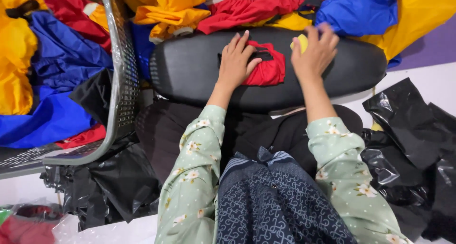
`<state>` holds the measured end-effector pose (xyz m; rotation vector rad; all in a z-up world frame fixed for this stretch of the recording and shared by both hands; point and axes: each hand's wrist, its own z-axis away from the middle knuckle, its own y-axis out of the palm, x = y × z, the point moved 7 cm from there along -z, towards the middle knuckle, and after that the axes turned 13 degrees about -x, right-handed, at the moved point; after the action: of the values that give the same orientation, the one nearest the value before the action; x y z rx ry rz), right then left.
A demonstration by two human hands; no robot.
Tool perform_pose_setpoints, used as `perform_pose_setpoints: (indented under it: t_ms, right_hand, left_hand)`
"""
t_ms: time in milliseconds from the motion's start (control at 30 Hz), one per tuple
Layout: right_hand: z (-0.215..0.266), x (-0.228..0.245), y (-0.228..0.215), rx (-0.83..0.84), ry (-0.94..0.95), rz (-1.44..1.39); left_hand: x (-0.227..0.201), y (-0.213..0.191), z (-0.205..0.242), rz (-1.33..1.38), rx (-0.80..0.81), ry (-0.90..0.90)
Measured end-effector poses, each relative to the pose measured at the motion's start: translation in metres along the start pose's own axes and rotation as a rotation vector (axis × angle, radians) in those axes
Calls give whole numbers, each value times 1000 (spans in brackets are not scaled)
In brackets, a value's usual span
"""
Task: Cleaning a red fabric item with a sponge, folding it, bagging it in multiple layers, and trimming a yellow fabric item with scissors.
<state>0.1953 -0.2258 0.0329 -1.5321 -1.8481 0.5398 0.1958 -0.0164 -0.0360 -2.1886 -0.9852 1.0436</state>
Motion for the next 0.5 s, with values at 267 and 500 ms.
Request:
perform_pose_setpoints:
  t_ms: [267,500]
  right_hand:
    - [23,-40,39,358,255,-80]
    - [37,66,16,355,79,-761]
  left_hand:
    - [3,-11,25,-95,31,-437]
    - [13,8,44,-335,79,-388]
